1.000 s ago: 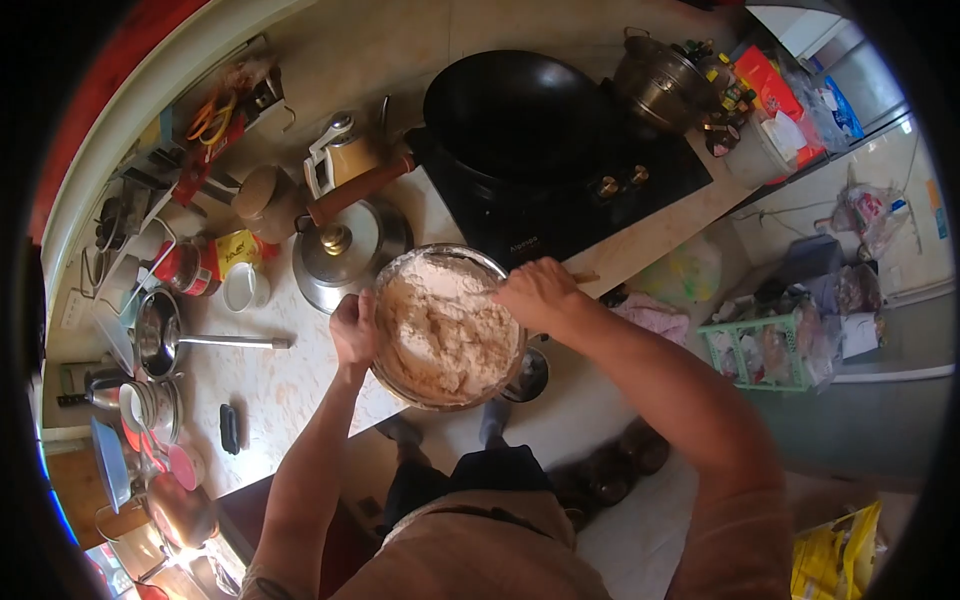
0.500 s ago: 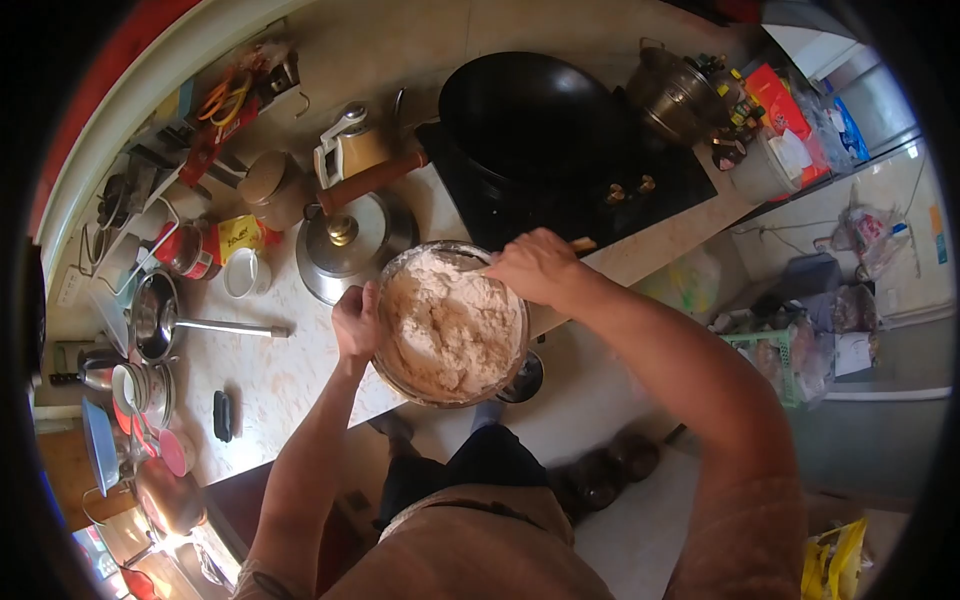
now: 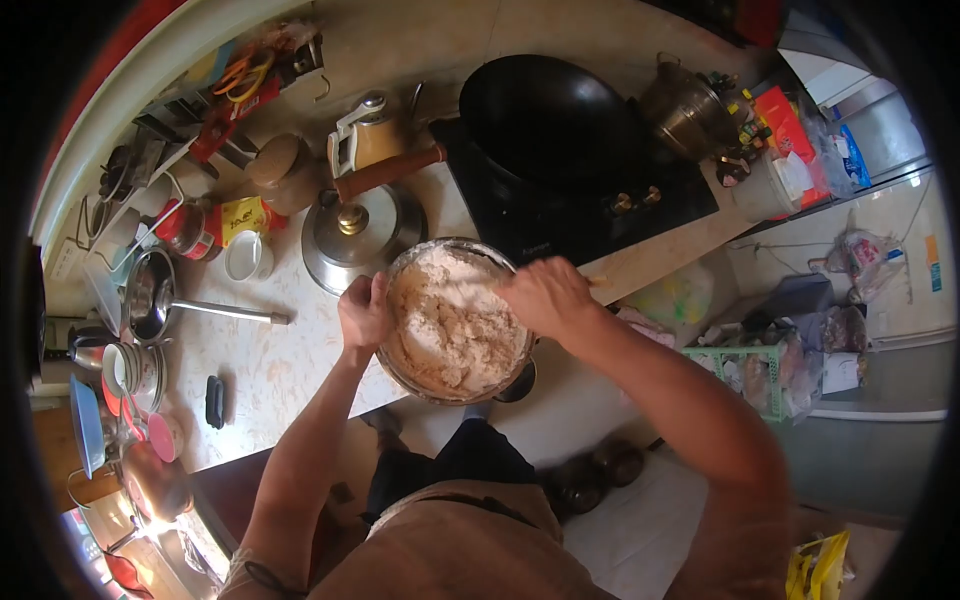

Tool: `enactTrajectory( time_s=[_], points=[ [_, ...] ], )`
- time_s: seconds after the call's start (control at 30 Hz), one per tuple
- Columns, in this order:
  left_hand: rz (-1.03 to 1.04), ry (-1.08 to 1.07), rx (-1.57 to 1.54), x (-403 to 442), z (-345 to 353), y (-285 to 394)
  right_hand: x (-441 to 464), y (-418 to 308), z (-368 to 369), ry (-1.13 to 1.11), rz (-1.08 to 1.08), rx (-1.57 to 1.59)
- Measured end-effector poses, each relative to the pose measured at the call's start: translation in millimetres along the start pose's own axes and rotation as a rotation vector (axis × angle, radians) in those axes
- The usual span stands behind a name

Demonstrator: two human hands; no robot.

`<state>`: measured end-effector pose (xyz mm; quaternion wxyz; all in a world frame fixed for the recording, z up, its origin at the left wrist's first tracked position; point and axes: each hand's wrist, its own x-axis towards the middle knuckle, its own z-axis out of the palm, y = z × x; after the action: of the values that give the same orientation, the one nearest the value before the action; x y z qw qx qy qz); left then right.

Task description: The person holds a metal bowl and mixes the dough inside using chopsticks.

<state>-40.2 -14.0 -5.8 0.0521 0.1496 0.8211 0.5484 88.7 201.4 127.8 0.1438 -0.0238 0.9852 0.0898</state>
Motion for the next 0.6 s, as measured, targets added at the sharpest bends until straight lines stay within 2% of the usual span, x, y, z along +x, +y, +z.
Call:
enactTrajectory(
  time_s=[0.03, 0.13, 0.17, 0.27, 0.4, 0.47, 0.6],
  points=[
    [-0.005, -0.002, 0.002, 0, 0, 0, 5, 0, 3, 0.05, 0.04, 0.005],
    [0.002, 0.013, 0.03, -2, 0, 5, 4, -2, 19, -0.015, 0.123, 0.089],
    [-0.023, 0.009, 0.027, -2, -1, 8, -7, -3, 21, -0.16, 0.065, 0.086],
    [-0.047, 0.005, 0.026, -2, 0, 5, -46, -17, 32, -0.137, 0.054, 0.114],
    [-0.012, 0.021, 0.001, -1, 0, 3, -71, -30, 9, -0.111, 0.118, 0.162],
    [-0.027, 0.021, -0.011, -1, 1, 5, -79, -33, 6, -0.073, 0.278, 0.26],
    [-0.053, 0.004, 0.006, -1, -1, 4, -96, -63, 40, -0.065, 0.419, 0.468]
  ],
)
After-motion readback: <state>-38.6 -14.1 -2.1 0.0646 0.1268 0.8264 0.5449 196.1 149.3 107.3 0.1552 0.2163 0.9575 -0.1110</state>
